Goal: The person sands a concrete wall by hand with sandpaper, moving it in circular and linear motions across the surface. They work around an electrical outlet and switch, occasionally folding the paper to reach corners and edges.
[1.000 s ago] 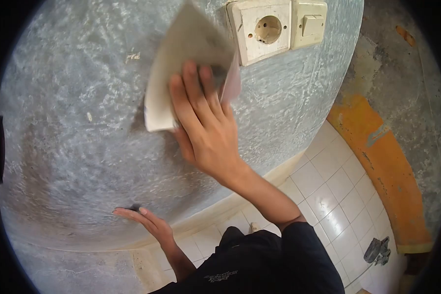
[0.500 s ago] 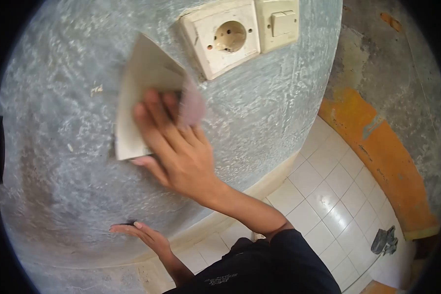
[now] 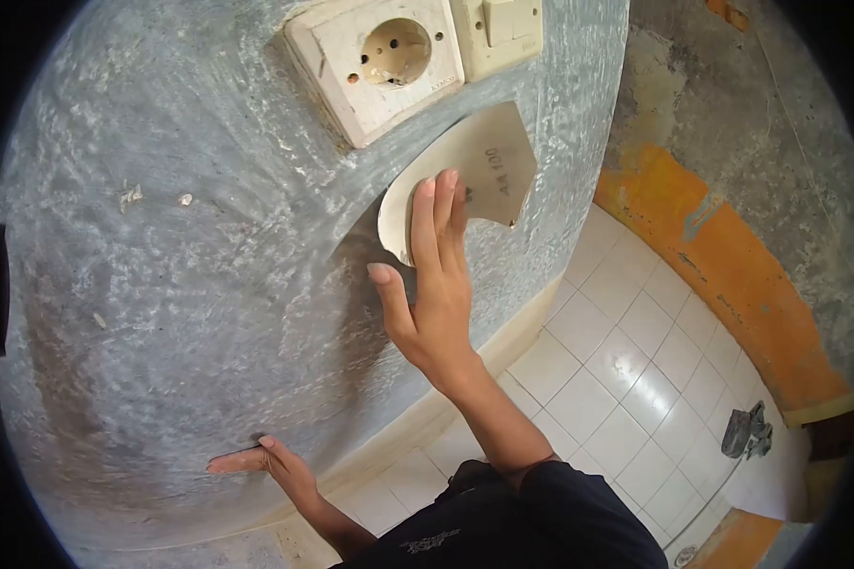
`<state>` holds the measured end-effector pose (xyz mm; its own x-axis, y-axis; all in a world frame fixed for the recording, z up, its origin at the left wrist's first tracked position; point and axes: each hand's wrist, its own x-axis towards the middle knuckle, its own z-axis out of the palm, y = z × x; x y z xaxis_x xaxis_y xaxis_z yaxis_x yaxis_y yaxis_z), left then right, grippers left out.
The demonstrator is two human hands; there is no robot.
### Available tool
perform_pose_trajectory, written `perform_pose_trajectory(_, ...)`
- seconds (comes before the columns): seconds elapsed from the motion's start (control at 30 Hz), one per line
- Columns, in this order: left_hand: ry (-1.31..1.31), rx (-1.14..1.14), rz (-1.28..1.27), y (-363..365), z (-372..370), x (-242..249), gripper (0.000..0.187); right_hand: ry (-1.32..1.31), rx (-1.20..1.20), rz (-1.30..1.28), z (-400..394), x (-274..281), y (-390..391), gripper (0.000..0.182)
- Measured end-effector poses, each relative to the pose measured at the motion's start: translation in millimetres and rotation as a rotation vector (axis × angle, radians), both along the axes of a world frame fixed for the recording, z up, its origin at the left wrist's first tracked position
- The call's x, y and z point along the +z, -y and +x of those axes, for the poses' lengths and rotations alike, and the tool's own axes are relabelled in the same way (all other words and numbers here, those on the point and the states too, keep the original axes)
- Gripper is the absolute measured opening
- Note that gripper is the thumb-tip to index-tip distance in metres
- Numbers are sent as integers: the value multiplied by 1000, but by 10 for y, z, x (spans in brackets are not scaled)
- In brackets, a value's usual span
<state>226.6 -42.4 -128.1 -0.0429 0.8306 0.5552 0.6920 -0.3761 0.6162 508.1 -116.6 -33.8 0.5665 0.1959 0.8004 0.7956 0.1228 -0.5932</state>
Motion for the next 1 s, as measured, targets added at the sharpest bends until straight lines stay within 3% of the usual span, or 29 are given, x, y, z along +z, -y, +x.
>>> perform_pose_trajectory(0.1,-25,10,12,-21,-26,-25,111,34,8,-67,-29,-35,-9,67)
perform_pose_trajectory(0.23,-49,14,23,-53,-3,-44,114,-2,72,-196,-206,-634,92,64)
perform_pose_trajectory(0.47,-82,-4,39,-72,-5,-68,119,-23,16,-14,0,-144,-19,60)
perform_pose_trajectory(0.67,-101,6,61,-97,-19,-91,124,-87,126,-116,-284,-608,10,62)
perform_pose_trajectory(0.77,-117,17,86,-84,-44,-111,127,-86,127,-107,-414,-631,-41,53)
perform_pose_trajectory(0.9,-121,24,137,-89,-11,-132,131,80,128,-58,-433,-73,-121,51)
perform_pose_trajectory(1.0,-96,-2,208,-119,18,-115,131,84,134,-15,-530,-85,-187,55)
